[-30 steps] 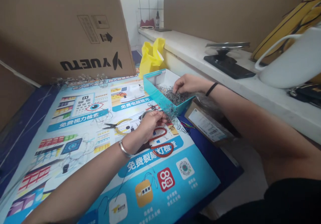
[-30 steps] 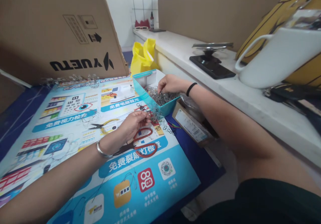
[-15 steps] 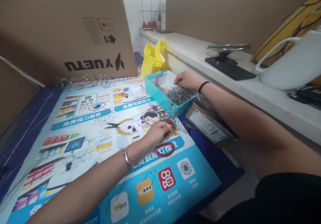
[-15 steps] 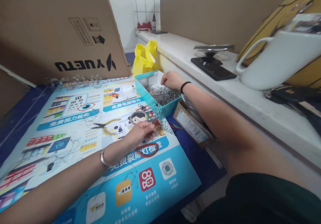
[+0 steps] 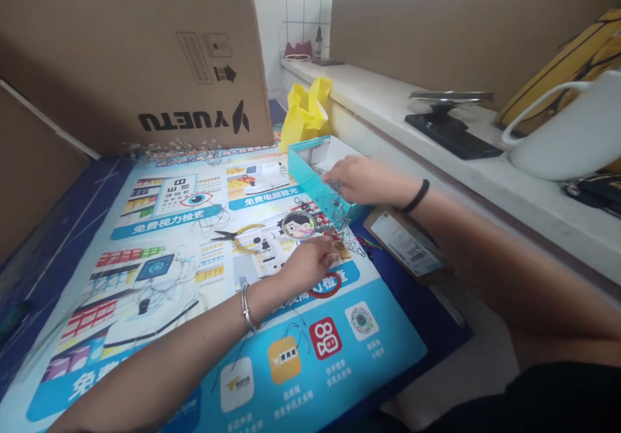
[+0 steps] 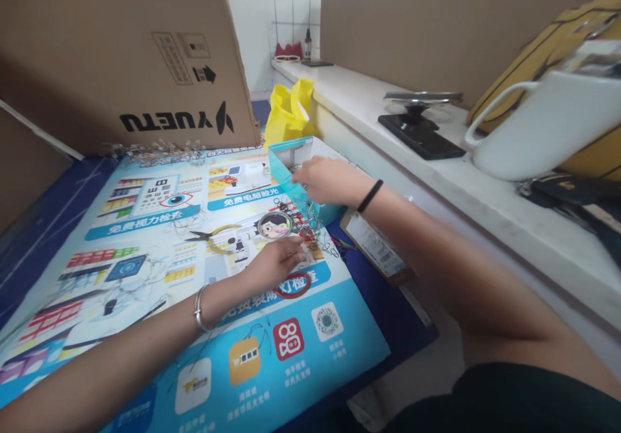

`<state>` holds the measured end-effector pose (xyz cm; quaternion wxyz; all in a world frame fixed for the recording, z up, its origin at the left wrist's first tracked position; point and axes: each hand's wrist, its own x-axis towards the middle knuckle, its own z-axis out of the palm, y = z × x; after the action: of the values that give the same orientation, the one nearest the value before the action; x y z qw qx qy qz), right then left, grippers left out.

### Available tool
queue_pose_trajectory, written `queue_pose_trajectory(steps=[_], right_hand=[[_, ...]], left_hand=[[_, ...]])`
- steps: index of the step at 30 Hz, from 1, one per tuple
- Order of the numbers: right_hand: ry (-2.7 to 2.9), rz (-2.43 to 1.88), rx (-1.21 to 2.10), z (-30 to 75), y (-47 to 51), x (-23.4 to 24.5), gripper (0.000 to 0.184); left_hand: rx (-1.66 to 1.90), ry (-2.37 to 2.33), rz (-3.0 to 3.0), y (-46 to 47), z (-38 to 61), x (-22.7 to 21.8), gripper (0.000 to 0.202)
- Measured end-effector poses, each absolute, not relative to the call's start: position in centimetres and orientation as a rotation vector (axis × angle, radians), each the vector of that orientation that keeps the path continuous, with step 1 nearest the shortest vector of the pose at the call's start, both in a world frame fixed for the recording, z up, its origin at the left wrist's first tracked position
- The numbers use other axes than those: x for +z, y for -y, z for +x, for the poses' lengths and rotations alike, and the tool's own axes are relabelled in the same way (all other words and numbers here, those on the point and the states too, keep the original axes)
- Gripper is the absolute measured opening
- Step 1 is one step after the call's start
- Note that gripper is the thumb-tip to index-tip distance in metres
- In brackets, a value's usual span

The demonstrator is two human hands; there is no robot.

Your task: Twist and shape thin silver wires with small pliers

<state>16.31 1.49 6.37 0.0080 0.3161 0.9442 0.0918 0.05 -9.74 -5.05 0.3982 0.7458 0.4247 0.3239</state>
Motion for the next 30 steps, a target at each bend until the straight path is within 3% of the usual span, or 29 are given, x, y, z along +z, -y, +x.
queue_pose_trajectory(steps=[2,5,8,14,21,30], right_hand=[[-2.915,0.73,0.303,15.6,0.8,5.5,0.046],[-2.838,0.736,0.496,14.9,3.0,4.0,0.021],[-2.801,0.766,0.565,14.7,3.9,3.4,0.023],[-2.919,0.755,0.438,14.9,5.0,3.3,0.022],[-2.974,0.85,0.258,13.8,6.6,0.0,0.017],[-2.971,1.258,0.094,13.2,7.7,-3.8,0.023]], left_hand=[[0.837,-1.09,1.987,10.1,-0.5,-4.9,0.021],[0.83,-1.109,2.018,11.2,-1.5,-4.3,0.019],[0.796,-1.14,1.966,13.2,-3.1,-3.5,0.022],[0.83,-1.255,1.898,17.8,-7.3,-2.9,0.021],[0.816,-1.437,1.846,22.1,-11.0,-4.1,0.023],[0.903,-1.667,1.787,23.4,-13.3,-5.2,0.022]])
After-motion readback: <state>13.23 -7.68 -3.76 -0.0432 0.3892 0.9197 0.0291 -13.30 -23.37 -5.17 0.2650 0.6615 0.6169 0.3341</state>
